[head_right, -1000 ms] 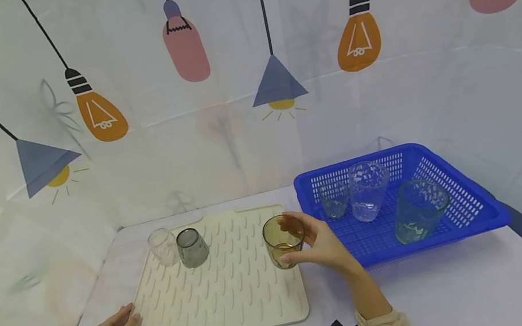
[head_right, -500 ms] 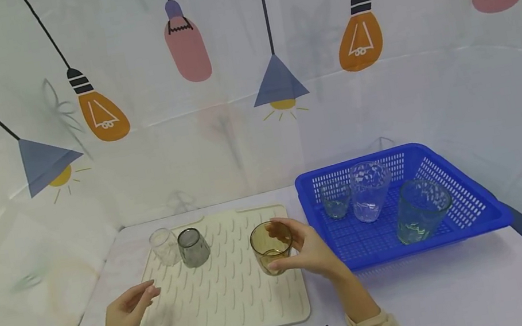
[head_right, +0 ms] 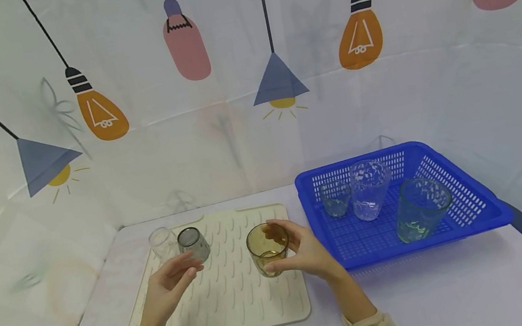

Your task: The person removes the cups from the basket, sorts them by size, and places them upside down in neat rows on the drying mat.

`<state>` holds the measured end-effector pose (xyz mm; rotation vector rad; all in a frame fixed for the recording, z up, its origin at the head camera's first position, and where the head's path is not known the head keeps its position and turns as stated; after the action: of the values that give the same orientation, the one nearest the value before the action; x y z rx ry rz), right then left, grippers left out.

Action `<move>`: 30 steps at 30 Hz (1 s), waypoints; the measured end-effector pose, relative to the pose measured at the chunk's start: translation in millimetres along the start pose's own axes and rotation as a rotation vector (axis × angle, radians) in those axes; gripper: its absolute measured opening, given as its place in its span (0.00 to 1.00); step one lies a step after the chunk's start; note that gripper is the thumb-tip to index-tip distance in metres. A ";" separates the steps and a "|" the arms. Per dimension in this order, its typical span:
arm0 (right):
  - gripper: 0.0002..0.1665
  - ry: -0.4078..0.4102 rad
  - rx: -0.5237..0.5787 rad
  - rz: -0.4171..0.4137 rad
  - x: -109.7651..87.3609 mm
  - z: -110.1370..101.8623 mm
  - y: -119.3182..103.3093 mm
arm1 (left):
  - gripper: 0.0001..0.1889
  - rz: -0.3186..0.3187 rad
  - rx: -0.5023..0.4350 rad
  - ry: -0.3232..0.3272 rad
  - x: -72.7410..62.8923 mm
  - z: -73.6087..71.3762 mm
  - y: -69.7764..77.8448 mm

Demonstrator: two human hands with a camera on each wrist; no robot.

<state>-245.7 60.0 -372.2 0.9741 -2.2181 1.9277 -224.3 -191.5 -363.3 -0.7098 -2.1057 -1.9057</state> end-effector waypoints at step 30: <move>0.45 0.007 -0.030 0.022 -0.9 5.3 -4.2 | 0.30 0.043 0.032 -0.274 45.8 105.0 30.1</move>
<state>-241.1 55.4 -370.1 0.9410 -2.2570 1.8978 -232.5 -78.0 -330.3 -1.0536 -2.2494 -1.8371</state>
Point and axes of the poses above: each hand's wrist, its own x-axis towards the middle knuckle, its own z-axis out of the palm, y = z × x, the point moved 9 cm from there along x, towards the middle knuckle, and after that the axes turned 11 degrees about -x, right-handed, at the moved point
